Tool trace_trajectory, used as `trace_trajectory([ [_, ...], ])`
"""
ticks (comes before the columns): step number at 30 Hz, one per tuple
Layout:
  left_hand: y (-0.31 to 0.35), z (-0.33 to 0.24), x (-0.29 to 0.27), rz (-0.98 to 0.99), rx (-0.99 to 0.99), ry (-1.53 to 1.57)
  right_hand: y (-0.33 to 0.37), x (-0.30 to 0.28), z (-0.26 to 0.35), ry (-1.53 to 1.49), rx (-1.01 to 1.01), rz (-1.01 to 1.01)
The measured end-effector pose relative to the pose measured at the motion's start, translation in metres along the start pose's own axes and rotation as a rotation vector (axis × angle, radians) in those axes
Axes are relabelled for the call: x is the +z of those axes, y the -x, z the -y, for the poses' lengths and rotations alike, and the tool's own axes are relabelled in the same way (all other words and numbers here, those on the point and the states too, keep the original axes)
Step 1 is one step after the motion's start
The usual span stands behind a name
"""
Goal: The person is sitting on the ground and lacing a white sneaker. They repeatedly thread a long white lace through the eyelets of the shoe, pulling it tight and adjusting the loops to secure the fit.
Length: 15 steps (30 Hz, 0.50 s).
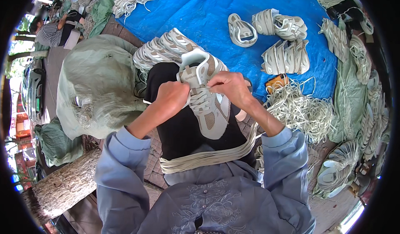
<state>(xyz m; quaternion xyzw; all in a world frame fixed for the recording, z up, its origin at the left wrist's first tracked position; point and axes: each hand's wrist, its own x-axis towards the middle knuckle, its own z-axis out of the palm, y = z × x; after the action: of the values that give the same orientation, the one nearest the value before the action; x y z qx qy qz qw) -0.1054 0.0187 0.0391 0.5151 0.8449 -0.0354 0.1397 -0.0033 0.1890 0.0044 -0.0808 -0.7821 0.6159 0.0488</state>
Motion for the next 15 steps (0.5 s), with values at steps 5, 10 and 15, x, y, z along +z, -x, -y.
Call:
trace_trajectory([
  [5, 0.0025, 0.0008, 0.0012, -0.228, 0.18, -0.094, -0.0039, 0.0026, 0.0004, 0.205, -0.157, -0.056],
  [10, 0.0035, 0.0038, 0.0033, -0.504, 0.148, 0.309, -0.0056, 0.0014, -0.0034, 0.214, -0.101, -0.118],
  [15, 0.0015, 0.0011, -0.0044, -0.403, -0.114, 0.813, -0.0084, 0.0043, -0.0045, 0.426, -0.296, -0.133],
])
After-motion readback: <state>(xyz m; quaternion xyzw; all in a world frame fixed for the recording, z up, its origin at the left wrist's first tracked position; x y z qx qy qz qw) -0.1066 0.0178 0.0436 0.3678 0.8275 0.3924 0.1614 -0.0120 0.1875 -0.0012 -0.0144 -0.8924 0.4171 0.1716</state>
